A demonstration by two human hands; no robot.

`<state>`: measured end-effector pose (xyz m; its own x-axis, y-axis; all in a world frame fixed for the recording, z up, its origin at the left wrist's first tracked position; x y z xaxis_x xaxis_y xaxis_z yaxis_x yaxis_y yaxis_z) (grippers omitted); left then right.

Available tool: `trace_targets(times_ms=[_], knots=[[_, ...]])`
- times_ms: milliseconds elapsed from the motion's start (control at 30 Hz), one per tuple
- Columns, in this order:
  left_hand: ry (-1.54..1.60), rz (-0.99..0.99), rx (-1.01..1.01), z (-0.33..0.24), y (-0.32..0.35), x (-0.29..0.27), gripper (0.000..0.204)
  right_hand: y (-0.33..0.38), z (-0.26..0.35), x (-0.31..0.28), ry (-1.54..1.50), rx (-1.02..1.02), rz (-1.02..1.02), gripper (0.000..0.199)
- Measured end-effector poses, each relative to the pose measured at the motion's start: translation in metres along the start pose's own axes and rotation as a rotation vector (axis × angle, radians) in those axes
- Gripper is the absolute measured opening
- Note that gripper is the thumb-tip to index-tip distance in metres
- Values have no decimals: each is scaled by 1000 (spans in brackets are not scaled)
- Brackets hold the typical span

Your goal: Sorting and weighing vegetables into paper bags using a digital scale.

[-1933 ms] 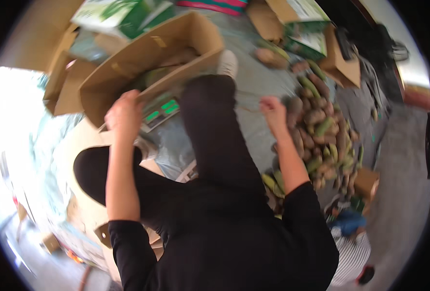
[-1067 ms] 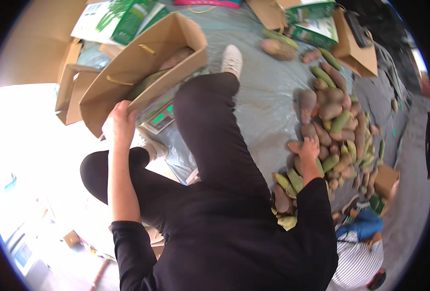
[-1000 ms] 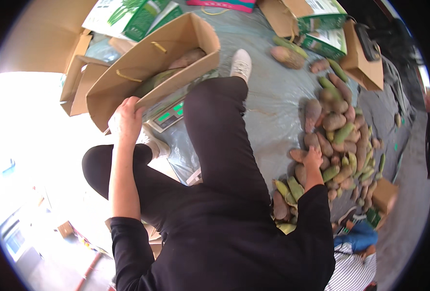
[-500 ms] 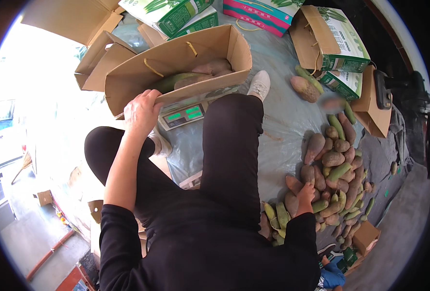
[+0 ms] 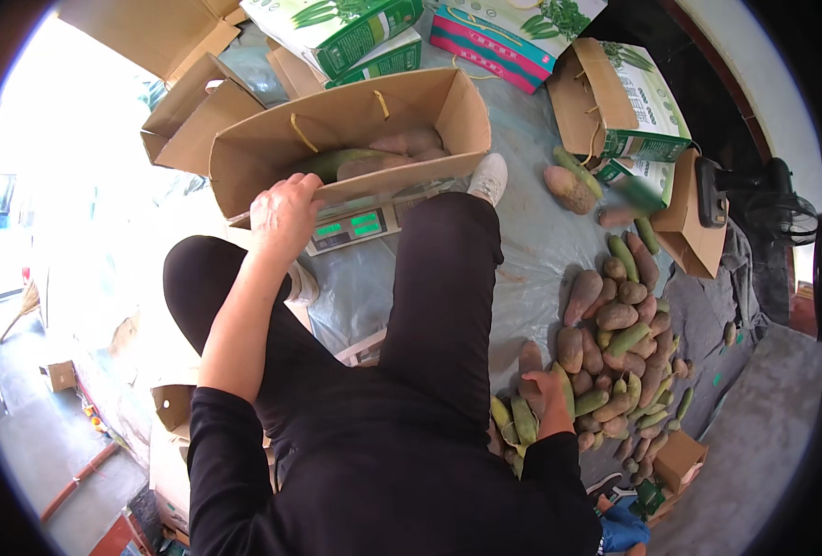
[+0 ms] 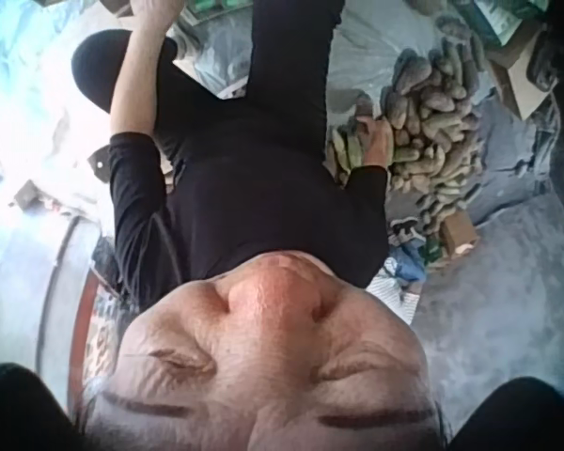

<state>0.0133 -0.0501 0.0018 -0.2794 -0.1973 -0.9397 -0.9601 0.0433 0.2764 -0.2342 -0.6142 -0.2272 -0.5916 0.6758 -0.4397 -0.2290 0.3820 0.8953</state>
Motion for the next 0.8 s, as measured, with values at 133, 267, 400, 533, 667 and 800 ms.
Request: trace_targets(times_ms=[133,267,400,533,667,800], knots=[[3,45,11,4,5,1,19,21,27,1,-515,-38,253,55],[-76,0,65,10,13,2,16,81,94,-30,-660,-273,132,41],[-198,-15,97,2,18,-3,18,129,163,-82,-723,-769,19,43],[-220,-116,181,6,28,-3,37,219,255,-137,-475,-1045,-143,63],[-240,-132,265,4,34,-9,42,283,335,-174,-160,-1309,-300,65],[-220,-79,263,2,39,-16,42,324,412,-176,86,-1424,-320,65]])
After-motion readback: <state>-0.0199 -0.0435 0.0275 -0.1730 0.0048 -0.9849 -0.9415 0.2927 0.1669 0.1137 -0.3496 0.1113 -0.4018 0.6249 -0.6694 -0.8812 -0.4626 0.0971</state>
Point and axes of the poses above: each hand's wrist, its own y-axis away from the middle knuckle, its own x-axis out of the palm, z = x × y, the point moved 1 cm from there along -y, towards the middle knuckle, and after that the axes turned 14 degrees about z, right-handed, at the moved point
